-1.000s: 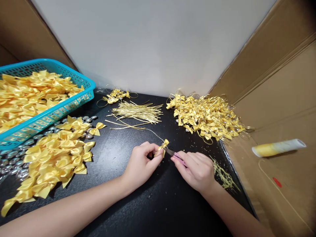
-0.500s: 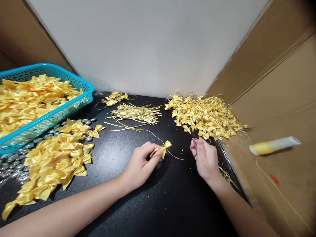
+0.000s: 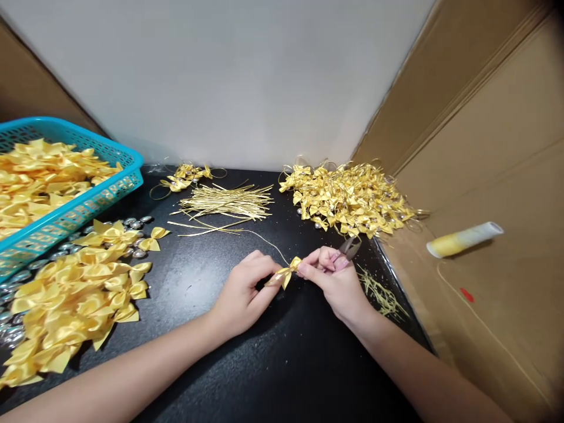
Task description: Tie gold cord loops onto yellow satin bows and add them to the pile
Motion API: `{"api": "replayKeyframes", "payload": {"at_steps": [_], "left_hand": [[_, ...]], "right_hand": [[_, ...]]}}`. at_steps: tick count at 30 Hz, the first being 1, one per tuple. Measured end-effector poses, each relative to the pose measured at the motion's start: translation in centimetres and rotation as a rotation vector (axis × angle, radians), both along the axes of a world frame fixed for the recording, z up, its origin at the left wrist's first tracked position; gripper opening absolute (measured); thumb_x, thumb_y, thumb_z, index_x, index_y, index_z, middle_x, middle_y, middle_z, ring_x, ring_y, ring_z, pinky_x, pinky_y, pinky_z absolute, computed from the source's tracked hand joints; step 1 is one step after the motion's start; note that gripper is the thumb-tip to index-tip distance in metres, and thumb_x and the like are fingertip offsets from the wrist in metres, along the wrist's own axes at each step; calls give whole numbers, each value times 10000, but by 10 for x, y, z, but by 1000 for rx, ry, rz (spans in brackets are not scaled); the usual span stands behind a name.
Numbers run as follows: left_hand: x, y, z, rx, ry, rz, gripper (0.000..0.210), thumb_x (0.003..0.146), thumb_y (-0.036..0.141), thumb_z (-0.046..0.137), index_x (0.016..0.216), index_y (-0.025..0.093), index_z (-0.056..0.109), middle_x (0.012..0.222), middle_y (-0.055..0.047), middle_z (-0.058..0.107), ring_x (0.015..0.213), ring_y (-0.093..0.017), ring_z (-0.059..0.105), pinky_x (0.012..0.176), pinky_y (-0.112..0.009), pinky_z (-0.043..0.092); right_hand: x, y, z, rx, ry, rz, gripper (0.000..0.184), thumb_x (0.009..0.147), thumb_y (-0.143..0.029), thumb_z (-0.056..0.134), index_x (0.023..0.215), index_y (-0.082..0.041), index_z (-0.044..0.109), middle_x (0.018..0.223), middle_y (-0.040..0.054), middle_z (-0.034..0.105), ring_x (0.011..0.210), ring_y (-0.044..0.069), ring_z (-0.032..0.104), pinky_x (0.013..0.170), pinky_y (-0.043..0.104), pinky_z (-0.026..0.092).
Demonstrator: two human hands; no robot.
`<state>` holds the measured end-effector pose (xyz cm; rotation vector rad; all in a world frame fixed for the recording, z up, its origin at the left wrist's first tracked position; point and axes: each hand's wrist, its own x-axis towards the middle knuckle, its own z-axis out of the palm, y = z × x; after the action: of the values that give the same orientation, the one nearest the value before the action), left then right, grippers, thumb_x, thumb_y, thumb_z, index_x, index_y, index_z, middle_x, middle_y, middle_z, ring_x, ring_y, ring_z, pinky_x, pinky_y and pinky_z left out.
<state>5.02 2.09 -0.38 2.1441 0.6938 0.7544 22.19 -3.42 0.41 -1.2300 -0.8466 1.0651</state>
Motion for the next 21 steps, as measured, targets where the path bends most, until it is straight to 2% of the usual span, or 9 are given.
{"api": "replayKeyframes", "payload": {"at_steps": [4,7,9,12,13,15,16,19,21], "left_hand": [[3,2,1,-129,1,30,319,939,265,448,655,177,564,613,9,534,669,-151,481,655,-271,367],[3,3,-1,-181,8,35,347,941,303,443,639,178,556,626,7,541,672,-151,495,661,-272,375],[2,2,-3,-210,2,69,261,933,322,467,759,183,604,706,4,587,696,-150,513,667,-270,389],[0,0,-7,-251,-40,149,196,916,340,503,1017,201,598,813,-1,626,706,-148,522,672,-269,410],[0,0,-8,-257,-51,160,211,915,347,503,1043,201,587,820,-3,627,706,-149,525,672,-271,413],[0,0,-10,-258,-62,167,220,917,358,493,1037,198,584,825,-9,626,718,-153,535,676,-275,416],[0,0,-11,-255,-66,175,223,918,362,488,1031,197,584,827,-11,625,724,-155,540,680,-278,417],[0,0,-13,-255,-61,199,224,919,372,483,1006,196,589,815,-11,619,724,-158,544,686,-280,421],[0,1,-14,-255,-52,207,219,914,375,488,988,196,591,800,-9,619,718,-159,543,679,-277,421]], "right_hand": [[-2,3,-3,-19,139,4,539,588,-240,802,529,-209,268,584,-51,590,542,109,590,606,267,522],[4,7,-3,-9,66,26,523,611,-251,778,528,-216,263,571,-46,589,531,119,588,585,274,517],[15,8,0,67,-155,-109,498,661,-240,750,522,-220,272,582,-32,604,547,125,592,594,278,515],[35,8,5,323,-612,-469,458,764,-174,687,514,-213,306,639,-11,641,587,114,593,598,255,486],[40,7,7,422,-727,-478,451,791,-152,663,509,-210,316,650,-7,651,592,111,596,583,247,473],[46,6,8,560,-896,-235,426,826,-144,631,500,-205,363,688,3,683,605,113,615,560,241,467],[47,6,8,585,-936,-163,425,836,-143,623,497,-204,373,707,10,697,614,118,626,553,241,468],[49,8,6,580,-954,-274,442,839,-130,615,492,-207,353,681,19,694,591,122,627,522,236,451],[50,11,6,583,-983,-164,435,856,-150,592,493,-206,359,673,18,699,582,120,633,510,226,447]]}}
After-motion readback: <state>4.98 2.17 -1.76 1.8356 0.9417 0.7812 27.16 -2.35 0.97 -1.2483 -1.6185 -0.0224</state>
